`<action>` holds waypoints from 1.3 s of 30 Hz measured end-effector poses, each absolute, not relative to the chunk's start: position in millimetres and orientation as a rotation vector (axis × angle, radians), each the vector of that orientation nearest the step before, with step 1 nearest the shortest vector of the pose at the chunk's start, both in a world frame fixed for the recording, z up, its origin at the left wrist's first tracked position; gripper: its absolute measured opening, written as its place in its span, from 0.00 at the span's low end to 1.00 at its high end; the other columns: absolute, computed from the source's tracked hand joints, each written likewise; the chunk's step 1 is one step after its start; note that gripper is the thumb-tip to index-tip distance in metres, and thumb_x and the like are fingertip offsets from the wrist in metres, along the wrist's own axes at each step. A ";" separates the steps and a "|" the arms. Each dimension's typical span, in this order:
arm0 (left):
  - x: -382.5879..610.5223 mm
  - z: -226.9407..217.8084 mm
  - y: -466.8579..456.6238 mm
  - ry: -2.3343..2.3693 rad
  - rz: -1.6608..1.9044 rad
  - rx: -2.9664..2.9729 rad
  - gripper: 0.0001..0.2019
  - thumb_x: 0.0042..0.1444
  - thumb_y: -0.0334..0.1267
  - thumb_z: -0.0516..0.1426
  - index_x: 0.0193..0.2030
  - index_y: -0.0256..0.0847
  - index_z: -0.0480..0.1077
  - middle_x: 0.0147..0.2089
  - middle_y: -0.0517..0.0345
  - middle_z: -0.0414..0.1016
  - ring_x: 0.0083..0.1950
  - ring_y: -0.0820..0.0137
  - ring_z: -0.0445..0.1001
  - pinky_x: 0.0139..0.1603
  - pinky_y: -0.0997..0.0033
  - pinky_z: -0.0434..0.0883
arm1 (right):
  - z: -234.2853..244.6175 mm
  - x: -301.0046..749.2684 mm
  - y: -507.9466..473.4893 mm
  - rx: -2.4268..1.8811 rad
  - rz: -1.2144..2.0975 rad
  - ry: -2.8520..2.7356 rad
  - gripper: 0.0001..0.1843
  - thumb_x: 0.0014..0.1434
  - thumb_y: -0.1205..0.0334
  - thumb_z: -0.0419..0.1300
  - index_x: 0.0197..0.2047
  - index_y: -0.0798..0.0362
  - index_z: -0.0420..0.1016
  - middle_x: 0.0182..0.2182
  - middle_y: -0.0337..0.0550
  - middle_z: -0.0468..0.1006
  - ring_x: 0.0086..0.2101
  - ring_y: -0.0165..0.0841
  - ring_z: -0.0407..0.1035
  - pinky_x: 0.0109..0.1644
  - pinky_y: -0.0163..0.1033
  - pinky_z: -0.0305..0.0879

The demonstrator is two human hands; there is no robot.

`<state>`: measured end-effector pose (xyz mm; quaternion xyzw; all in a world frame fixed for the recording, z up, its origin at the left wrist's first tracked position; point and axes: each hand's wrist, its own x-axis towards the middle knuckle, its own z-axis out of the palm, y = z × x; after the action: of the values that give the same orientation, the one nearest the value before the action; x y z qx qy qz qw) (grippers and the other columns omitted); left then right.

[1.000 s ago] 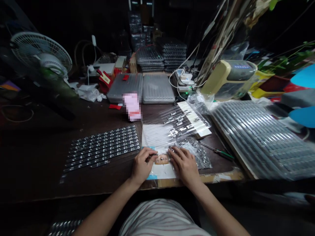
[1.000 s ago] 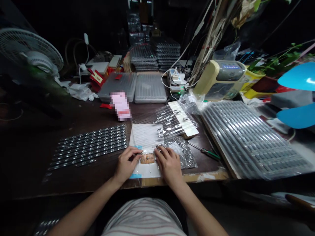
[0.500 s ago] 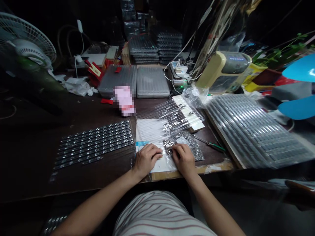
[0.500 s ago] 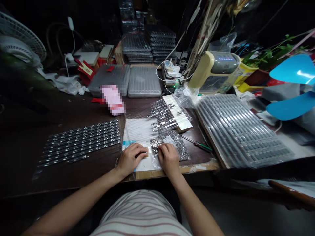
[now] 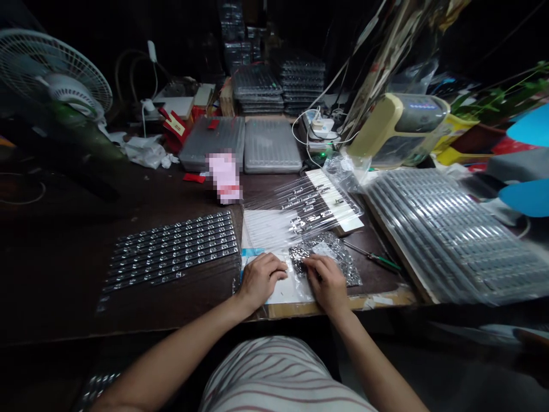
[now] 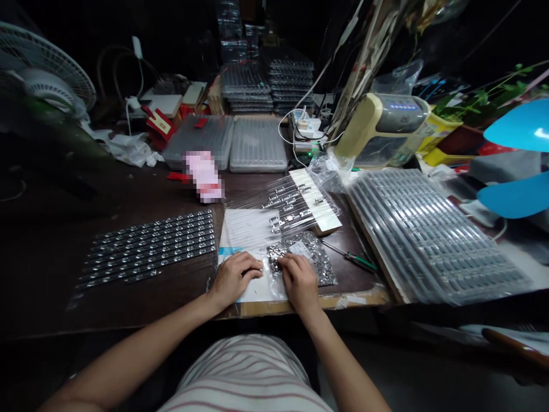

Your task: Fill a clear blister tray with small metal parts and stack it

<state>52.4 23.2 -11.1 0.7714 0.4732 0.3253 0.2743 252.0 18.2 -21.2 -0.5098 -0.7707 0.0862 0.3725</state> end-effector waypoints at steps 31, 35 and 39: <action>86.2 35.2 109.6 1.282 0.818 2.476 0.09 0.57 0.37 0.58 0.44 0.43 0.73 0.42 0.56 0.73 0.43 0.68 0.72 0.44 0.68 0.67 | -10.3 248.8 0.7 -1.572 -0.102 -2.216 0.16 0.62 0.60 0.55 0.53 0.51 0.71 0.47 0.50 0.73 0.42 0.38 0.67 0.42 0.42 0.65; 101.0 27.9 117.6 1.248 0.763 2.520 0.10 0.57 0.37 0.58 0.46 0.45 0.73 0.43 0.56 0.71 0.41 0.69 0.72 0.40 0.72 0.69 | -10.7 261.4 -3.8 -1.524 -0.086 -2.181 0.15 0.62 0.61 0.54 0.52 0.51 0.71 0.46 0.49 0.74 0.41 0.37 0.69 0.42 0.41 0.68; 76.7 17.7 105.4 1.246 0.812 2.487 0.09 0.59 0.35 0.55 0.45 0.44 0.73 0.44 0.56 0.71 0.41 0.70 0.72 0.41 0.72 0.70 | 20.0 282.8 37.9 -1.469 -0.061 -2.051 0.14 0.64 0.63 0.51 0.49 0.51 0.74 0.43 0.47 0.75 0.42 0.36 0.68 0.46 0.41 0.67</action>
<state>76.7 105.4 17.7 0.8519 0.4269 0.2780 0.1215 282.8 37.9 20.0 -0.5546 -0.7742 -0.0232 0.3041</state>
